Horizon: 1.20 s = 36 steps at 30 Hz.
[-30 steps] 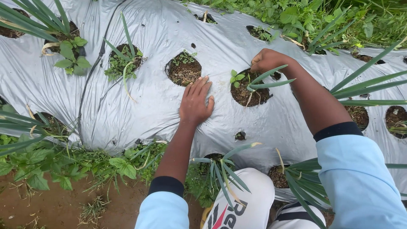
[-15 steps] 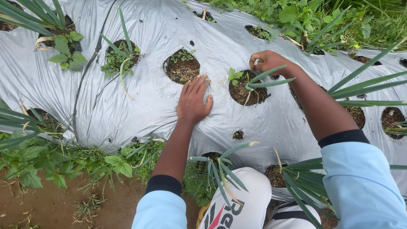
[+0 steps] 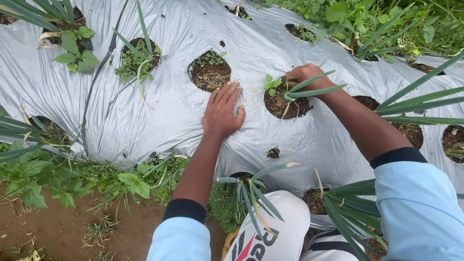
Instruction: Weeding scallion crops by hand and using a hand sickle to clear weeds from the path between rows.
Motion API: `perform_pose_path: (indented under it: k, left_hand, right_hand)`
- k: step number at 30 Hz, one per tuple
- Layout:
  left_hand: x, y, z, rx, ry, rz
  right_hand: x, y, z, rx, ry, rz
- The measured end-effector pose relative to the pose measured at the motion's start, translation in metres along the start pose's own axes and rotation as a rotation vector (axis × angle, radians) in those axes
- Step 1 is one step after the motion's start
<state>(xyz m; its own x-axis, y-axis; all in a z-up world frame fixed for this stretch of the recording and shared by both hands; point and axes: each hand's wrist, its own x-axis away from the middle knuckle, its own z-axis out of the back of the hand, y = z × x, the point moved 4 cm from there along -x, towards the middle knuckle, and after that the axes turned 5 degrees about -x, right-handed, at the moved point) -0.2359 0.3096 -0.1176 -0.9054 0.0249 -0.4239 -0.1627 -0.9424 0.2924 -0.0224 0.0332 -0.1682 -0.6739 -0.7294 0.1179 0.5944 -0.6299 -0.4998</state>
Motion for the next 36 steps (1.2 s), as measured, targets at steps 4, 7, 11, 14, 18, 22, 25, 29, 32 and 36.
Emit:
perform_pose_path:
  k: [4, 7, 11, 14, 18, 22, 25, 29, 32, 36]
  left_hand:
    - [0.0, -0.001, -0.001, 0.0, 0.013, -0.003]
    - [0.001, -0.001, 0.001, 0.013, 0.007, 0.002]
    - [0.0, 0.001, -0.001, 0.019, 0.043, -0.012]
    - [0.0, -0.001, -0.001, 0.011, 0.049, -0.01]
    - [0.0, -0.002, -0.002, 0.005, 0.063, -0.012]
    - [0.0, -0.002, -0.002, 0.024, 0.061, -0.002]
    - [0.001, -0.002, -0.002, 0.024, 0.073, -0.009]
    - [0.001, -0.002, -0.003, 0.031, 0.081, -0.012]
    - [0.0, -0.003, -0.002, 0.03, 0.079, -0.013]
    - [0.0, -0.002, 0.0, 0.029, 0.065, -0.011]
  right_hand:
    - [0.006, -0.073, 0.04, -0.182, 0.015, 0.009]
    - [0.005, -0.087, 0.055, -0.341, 0.018, -0.017]
    - [0.008, -0.116, 0.064, -0.26, 0.023, 0.01]
    - [0.004, -0.124, 0.055, -0.137, 0.016, 0.046]
    - [0.012, -0.123, 0.045, 0.136, 0.119, 0.314]
    - [0.003, -0.08, 0.019, 0.117, 0.159, 0.312]
    - [-0.002, -0.093, 0.032, -0.158, 0.162, 0.209]
    - [-0.008, -0.088, 0.05, -0.356, 0.129, 0.018]
    - [-0.008, -0.097, 0.057, -0.449, 0.063, -0.067]
    - [-0.008, -0.101, 0.062, -0.384, -0.062, -0.147]
